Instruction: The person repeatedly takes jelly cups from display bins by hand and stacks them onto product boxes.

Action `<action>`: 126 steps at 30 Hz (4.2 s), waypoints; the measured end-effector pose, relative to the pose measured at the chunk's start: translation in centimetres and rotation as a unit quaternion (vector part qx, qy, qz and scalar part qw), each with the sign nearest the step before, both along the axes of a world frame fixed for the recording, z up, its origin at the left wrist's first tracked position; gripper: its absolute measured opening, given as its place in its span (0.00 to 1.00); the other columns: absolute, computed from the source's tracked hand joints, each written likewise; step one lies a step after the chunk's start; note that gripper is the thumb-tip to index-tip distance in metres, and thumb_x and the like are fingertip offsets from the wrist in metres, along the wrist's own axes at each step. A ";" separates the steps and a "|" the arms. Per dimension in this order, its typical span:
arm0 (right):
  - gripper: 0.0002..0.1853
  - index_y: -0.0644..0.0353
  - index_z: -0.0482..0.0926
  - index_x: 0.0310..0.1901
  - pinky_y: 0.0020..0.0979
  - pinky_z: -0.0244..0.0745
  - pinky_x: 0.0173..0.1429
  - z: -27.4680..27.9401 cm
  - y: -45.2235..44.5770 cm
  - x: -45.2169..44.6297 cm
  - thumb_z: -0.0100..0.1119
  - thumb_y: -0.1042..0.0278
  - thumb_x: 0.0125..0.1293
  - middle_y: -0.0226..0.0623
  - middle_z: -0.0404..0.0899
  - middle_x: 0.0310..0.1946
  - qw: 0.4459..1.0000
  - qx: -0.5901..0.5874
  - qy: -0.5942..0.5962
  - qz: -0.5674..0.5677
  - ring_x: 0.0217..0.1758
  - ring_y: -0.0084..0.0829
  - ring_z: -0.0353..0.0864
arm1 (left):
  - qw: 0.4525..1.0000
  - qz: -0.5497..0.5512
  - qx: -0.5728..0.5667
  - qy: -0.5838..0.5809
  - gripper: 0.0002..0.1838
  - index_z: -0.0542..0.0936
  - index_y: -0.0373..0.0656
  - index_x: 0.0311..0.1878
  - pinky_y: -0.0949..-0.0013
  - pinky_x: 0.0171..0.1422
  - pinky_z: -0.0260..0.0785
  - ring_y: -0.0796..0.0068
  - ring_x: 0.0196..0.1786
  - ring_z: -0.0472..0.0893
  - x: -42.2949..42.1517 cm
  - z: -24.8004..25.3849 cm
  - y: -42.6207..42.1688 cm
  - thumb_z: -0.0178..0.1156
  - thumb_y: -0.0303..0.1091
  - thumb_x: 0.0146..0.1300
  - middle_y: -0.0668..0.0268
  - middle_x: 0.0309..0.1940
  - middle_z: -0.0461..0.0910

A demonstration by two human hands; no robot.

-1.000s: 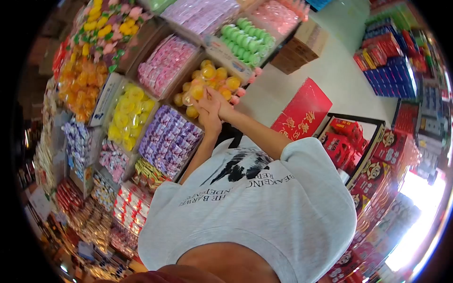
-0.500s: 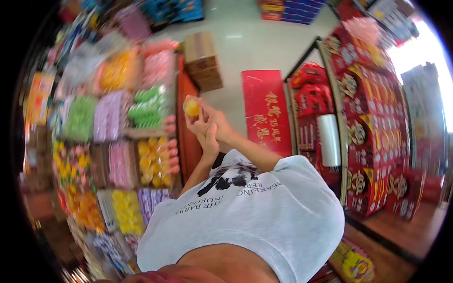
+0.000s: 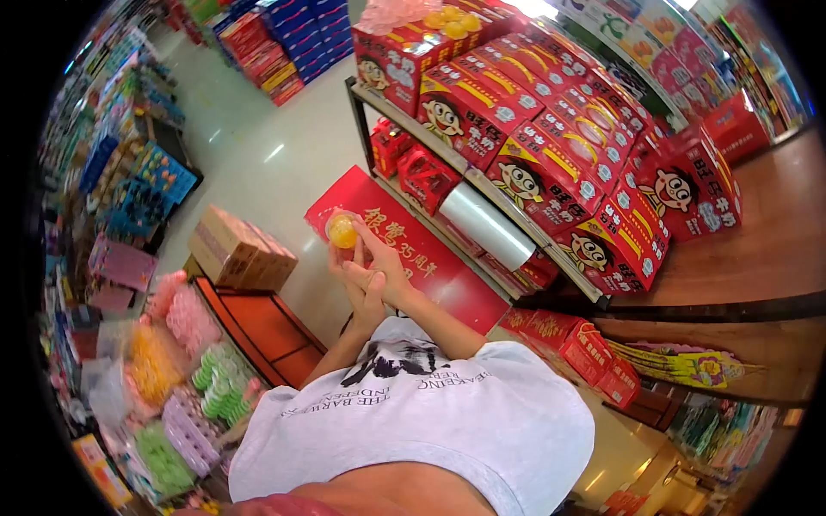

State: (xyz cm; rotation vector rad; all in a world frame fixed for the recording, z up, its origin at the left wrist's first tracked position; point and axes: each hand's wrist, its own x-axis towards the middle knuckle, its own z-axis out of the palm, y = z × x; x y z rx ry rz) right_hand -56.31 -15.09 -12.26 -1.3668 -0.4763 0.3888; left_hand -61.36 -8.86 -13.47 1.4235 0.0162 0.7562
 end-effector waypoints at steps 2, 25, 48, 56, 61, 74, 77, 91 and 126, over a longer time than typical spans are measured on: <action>0.44 0.65 0.55 0.77 0.27 0.75 0.56 -0.8 -0.3 1.5 0.67 0.70 0.62 0.41 0.61 0.77 0.999 -0.023 -0.023 -0.037 0.52 0.23 0.76 | 0.998 -0.041 0.032 0.040 0.53 0.31 0.26 0.76 0.50 0.78 0.55 0.46 0.79 0.53 1.3 -0.6 0.6 0.58 0.32 0.59 0.44 0.79 0.34; 0.39 0.66 0.60 0.75 0.29 0.80 0.54 2.2 10.5 23.2 0.67 0.68 0.65 0.46 0.75 0.63 0.958 0.010 -0.090 -0.273 0.49 0.26 0.82 | 0.971 -0.174 0.163 -0.018 0.40 0.66 0.27 0.71 0.52 0.77 0.53 0.45 0.77 0.53 26.7 3.1 12.9 0.61 0.42 0.59 0.43 0.76 0.44; 0.36 0.73 0.73 0.64 0.38 0.73 0.65 5.1 4.6 47.4 0.66 0.55 0.59 0.56 0.75 0.61 0.879 -0.186 -0.180 -0.400 0.64 0.46 0.75 | 0.917 -0.257 0.290 0.094 0.39 0.62 0.22 0.72 0.46 0.80 0.39 0.38 0.79 0.40 50.4 7.3 8.5 0.58 0.42 0.64 0.28 0.74 0.43; 0.31 0.70 0.77 0.58 0.44 0.74 0.63 5.2 4.0 50.1 0.66 0.55 0.58 0.56 0.80 0.55 0.872 -0.231 -0.187 -0.389 0.58 0.52 0.79 | 0.859 -0.216 0.441 0.148 0.39 0.66 0.32 0.73 0.40 0.77 0.43 0.30 0.75 0.48 53.0 7.5 9.1 0.59 0.45 0.63 0.29 0.75 0.42; 0.26 0.69 0.80 0.53 0.40 0.80 0.56 3.5 3.1 51.1 0.67 0.59 0.56 0.53 0.83 0.53 0.854 -0.204 -0.254 -0.406 0.52 0.48 0.84 | 0.837 -0.184 0.502 0.113 0.39 0.68 0.32 0.71 0.39 0.74 0.47 0.29 0.74 0.51 53.1 6.7 8.6 0.59 0.48 0.62 0.28 0.75 0.42; 0.19 0.67 0.83 0.47 0.33 0.85 0.46 3.4 2.3 51.8 0.69 0.65 0.56 0.51 0.85 0.51 0.876 -0.181 -0.262 -0.363 0.43 0.43 0.89 | 0.825 -0.136 0.532 0.136 0.43 0.66 0.33 0.72 0.37 0.71 0.51 0.26 0.73 0.54 52.4 6.2 8.1 0.60 0.57 0.63 0.25 0.74 0.43; 0.18 0.67 0.83 0.47 0.33 0.84 0.45 3.3 2.7 51.8 0.68 0.65 0.57 0.52 0.85 0.51 0.879 -0.181 -0.243 -0.369 0.43 0.41 0.89 | 0.849 -0.140 0.490 0.139 0.40 0.64 0.33 0.74 0.39 0.73 0.48 0.29 0.76 0.48 52.1 5.6 8.0 0.55 0.53 0.67 0.24 0.74 0.42; 0.07 0.63 0.75 0.21 0.31 0.67 0.21 5.1 7.4 39.3 0.63 0.76 0.52 0.39 0.72 0.16 0.882 0.021 -0.450 -0.135 0.15 0.33 0.71 | 0.935 0.078 0.343 -0.053 0.44 0.58 0.27 0.71 0.46 0.69 0.60 0.40 0.65 0.66 36.1 1.0 8.1 0.57 0.53 0.65 0.36 0.65 0.61; 0.14 0.59 0.66 0.24 0.23 0.60 0.28 3.0 21.7 -18.0 0.60 0.71 0.64 0.23 0.69 0.21 0.629 0.012 0.126 0.767 0.25 0.14 0.62 | 0.604 0.757 0.181 0.173 0.44 0.54 0.27 0.70 0.53 0.68 0.62 0.49 0.61 0.70 -17.4 -2.9 10.7 0.53 0.57 0.66 0.41 0.60 0.65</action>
